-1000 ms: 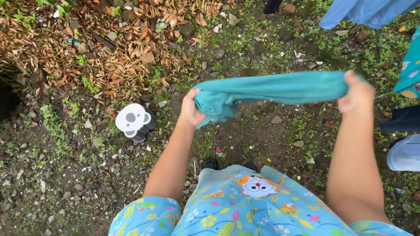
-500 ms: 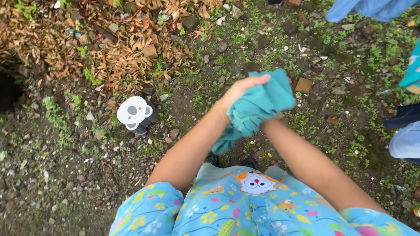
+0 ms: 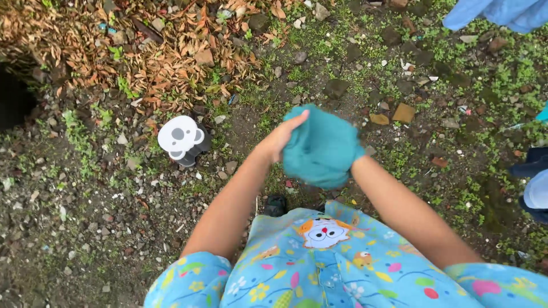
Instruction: Hanging wet laundry from a basket onto clotheslines and a drying rack using hangers.
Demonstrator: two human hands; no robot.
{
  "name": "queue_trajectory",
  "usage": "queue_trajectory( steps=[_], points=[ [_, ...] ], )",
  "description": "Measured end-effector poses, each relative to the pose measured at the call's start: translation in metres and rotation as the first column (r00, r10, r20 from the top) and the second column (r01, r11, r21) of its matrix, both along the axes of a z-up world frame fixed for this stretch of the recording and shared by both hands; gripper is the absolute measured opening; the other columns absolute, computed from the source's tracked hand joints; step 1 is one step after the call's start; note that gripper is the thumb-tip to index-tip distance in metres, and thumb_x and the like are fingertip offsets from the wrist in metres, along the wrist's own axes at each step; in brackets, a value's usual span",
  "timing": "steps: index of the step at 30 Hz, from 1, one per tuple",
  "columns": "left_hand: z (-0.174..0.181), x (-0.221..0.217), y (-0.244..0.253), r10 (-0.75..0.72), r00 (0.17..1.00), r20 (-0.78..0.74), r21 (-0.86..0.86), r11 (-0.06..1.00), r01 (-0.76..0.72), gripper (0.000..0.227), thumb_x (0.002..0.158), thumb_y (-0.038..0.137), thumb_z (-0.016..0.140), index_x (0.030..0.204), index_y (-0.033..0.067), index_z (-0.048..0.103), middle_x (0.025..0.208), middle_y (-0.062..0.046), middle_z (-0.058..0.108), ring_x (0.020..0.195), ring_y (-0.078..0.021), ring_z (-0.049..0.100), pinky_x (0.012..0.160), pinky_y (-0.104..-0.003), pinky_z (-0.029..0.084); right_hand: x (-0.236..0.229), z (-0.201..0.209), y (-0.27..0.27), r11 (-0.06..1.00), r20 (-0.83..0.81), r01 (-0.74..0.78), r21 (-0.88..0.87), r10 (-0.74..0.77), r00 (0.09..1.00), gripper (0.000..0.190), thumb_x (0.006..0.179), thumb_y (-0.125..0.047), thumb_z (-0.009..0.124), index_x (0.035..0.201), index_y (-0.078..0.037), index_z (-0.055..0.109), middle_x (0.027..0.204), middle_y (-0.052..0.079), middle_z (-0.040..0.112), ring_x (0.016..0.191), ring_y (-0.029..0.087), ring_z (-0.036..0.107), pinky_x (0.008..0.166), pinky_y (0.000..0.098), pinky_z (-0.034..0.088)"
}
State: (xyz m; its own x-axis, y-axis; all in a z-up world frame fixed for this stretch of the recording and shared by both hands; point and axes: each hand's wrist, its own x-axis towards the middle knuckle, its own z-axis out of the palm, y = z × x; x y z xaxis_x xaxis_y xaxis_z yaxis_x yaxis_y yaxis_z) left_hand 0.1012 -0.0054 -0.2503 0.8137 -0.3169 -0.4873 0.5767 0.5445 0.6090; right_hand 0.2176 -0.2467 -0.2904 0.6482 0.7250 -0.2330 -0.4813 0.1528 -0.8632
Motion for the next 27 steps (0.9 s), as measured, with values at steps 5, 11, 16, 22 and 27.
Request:
queue_trajectory(
  steps=[5, 11, 16, 22, 27],
  points=[
    [-0.072, -0.009, 0.051, 0.087, 0.996, -0.001, 0.366, 0.927, -0.081, 0.076, 0.092, 0.057, 0.061, 0.145, 0.0037, 0.052, 0.139, -0.015, 0.064, 0.123, -0.0314, 0.065, 0.109, -0.049, 0.049, 0.041, -0.014, -0.072, 0.999, -0.043, -0.022, 0.042, 0.024, 0.999, 0.054, 0.102, -0.035, 0.056, 0.14, 0.003, 0.06, 0.141, 0.016, 0.064, 0.124, 0.028, 0.062, 0.108, 0.0401, 0.047],
    [-0.034, 0.017, 0.124, 0.564, 0.819, 0.106, 0.035, 0.821, -0.57, 0.065, 0.093, 0.046, 0.064, 0.144, 0.0073, 0.051, 0.144, -0.013, 0.061, 0.127, -0.0329, 0.062, 0.111, -0.056, 0.046, 0.052, 0.179, -0.199, 0.944, 0.471, 0.251, -0.212, -0.127, 0.873, 0.038, 0.096, -0.019, 0.063, 0.129, -0.001, 0.067, 0.119, 0.008, 0.072, 0.102, 0.02, 0.067, 0.09, 0.038, 0.054],
    [0.061, 0.046, 0.15, 0.75, 0.614, 0.245, -0.367, 0.658, -0.657, 0.056, 0.098, 0.039, 0.063, 0.137, -0.0001, 0.054, 0.138, -0.017, 0.064, 0.126, -0.0364, 0.063, 0.114, -0.057, 0.048, 0.113, 0.168, -0.267, 0.563, 0.806, 0.748, -0.352, -0.224, 0.548, 0.037, 0.108, -0.036, 0.057, 0.121, -0.004, 0.07, 0.106, 0.007, 0.071, 0.094, 0.02, 0.066, 0.083, 0.037, 0.051],
    [0.209, 0.084, 0.056, 0.367, 0.65, 0.665, -0.399, 0.911, -0.106, 0.04, 0.098, 0.029, 0.062, 0.121, -0.0031, 0.06, 0.119, -0.017, 0.071, 0.111, -0.0331, 0.067, 0.1, -0.048, 0.054, 0.086, 0.237, -0.107, 0.536, 0.979, 0.839, -0.088, -0.11, 0.173, 0.039, 0.096, -0.02, 0.077, 0.129, -0.003, 0.066, 0.103, 0.009, 0.073, 0.092, 0.017, 0.068, 0.083, 0.0334, 0.056],
    [0.28, 0.134, -0.012, -0.019, 0.462, 0.887, 0.181, 0.934, -0.308, 0.042, 0.099, 0.03, 0.071, 0.128, 0.0087, 0.049, 0.128, -0.014, 0.059, 0.118, -0.029, 0.061, 0.095, -0.043, 0.049, 0.01, 0.356, 0.035, 0.815, 0.999, 0.578, 0.042, -0.053, 0.001, 0.074, 0.08, -0.02, 0.084, 0.145, -0.004, 0.053, 0.119, 0.01, 0.068, 0.108, 0.019, 0.065, 0.092, 0.0315, 0.051]
  ],
)
